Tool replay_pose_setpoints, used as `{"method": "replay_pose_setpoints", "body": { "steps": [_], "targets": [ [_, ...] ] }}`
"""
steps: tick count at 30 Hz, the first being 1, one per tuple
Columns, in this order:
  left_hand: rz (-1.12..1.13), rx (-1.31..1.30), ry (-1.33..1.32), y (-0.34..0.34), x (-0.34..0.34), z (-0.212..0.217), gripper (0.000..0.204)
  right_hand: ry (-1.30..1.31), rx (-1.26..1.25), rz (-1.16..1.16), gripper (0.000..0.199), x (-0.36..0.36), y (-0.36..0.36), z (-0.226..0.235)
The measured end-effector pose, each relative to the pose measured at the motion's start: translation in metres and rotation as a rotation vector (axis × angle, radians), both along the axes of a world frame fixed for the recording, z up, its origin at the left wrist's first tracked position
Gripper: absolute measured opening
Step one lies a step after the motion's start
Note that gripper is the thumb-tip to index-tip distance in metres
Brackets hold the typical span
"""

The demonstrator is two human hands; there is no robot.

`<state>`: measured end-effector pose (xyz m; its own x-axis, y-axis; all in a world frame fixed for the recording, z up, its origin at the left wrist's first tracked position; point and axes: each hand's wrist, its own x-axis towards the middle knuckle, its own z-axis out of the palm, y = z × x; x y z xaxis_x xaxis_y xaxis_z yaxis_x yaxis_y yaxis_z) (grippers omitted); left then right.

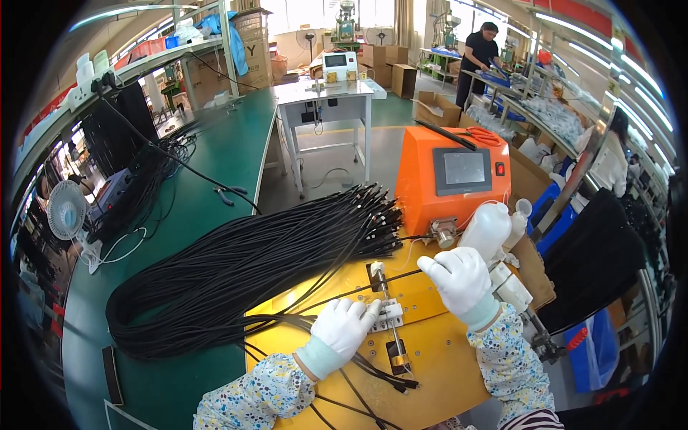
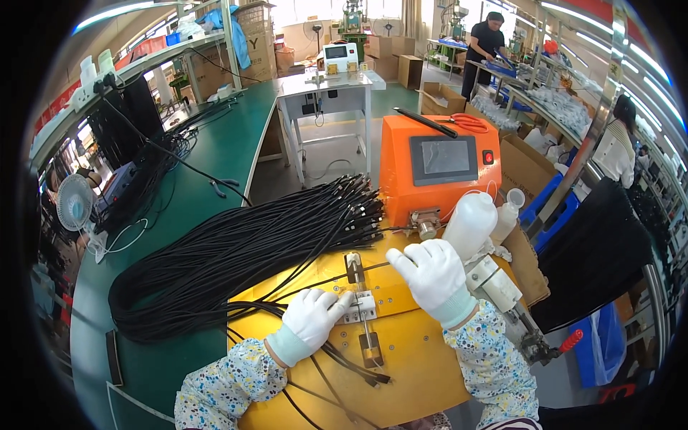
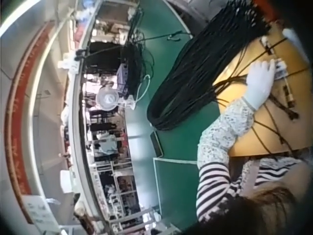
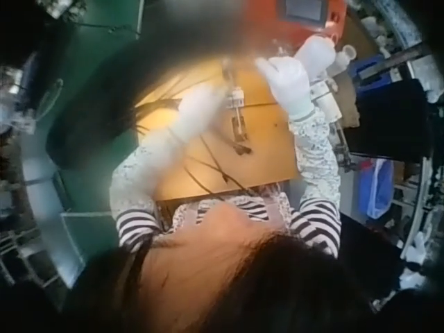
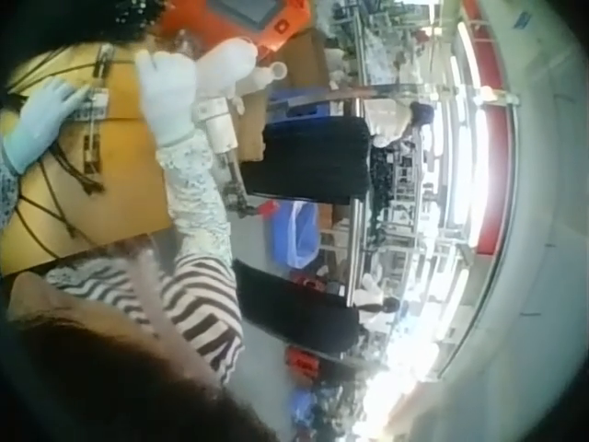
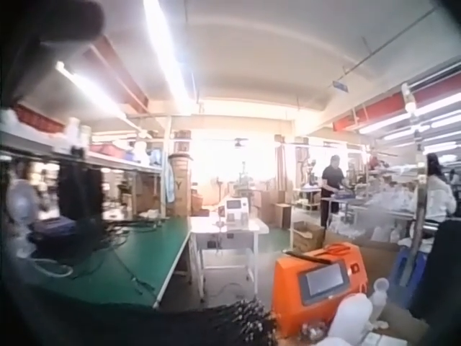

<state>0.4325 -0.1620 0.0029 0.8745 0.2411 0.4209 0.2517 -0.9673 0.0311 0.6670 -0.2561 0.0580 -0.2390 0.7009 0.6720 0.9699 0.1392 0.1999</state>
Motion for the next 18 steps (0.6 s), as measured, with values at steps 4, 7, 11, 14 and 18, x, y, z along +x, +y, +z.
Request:
{"method": "replay_pose_setpoints", "body": {
  "steps": [4, 7, 11, 14, 18],
  "targets": [
    [-0.063, -0.245, 0.244, 0.001, -0.003, 0.039, 0.042, 0.29, -0.207, -0.123, 0.025, -0.005, -0.008, -0.008],
    [-0.204, -0.656, 0.61, -0.007, -0.018, 0.087, 0.043, 0.531, -0.401, 0.081, 0.019, -0.02, -0.014, -0.009],
    [-0.34, -0.356, -0.17, -0.037, -0.007, 0.081, 0.044, 0.758, -0.744, 0.364, 0.018, -0.05, -0.028, -0.008],
    [-0.123, -0.55, -0.414, -0.039, 0.006, 0.053, 0.041, 0.784, -0.621, 0.431, 0.018, -0.06, -0.023, -0.008],
    [0.002, -0.778, -0.255, -0.023, 0.0, 0.029, 0.032, 1.139, -0.599, 0.337, 0.019, -0.042, -0.021, -0.02]
  ]
}}
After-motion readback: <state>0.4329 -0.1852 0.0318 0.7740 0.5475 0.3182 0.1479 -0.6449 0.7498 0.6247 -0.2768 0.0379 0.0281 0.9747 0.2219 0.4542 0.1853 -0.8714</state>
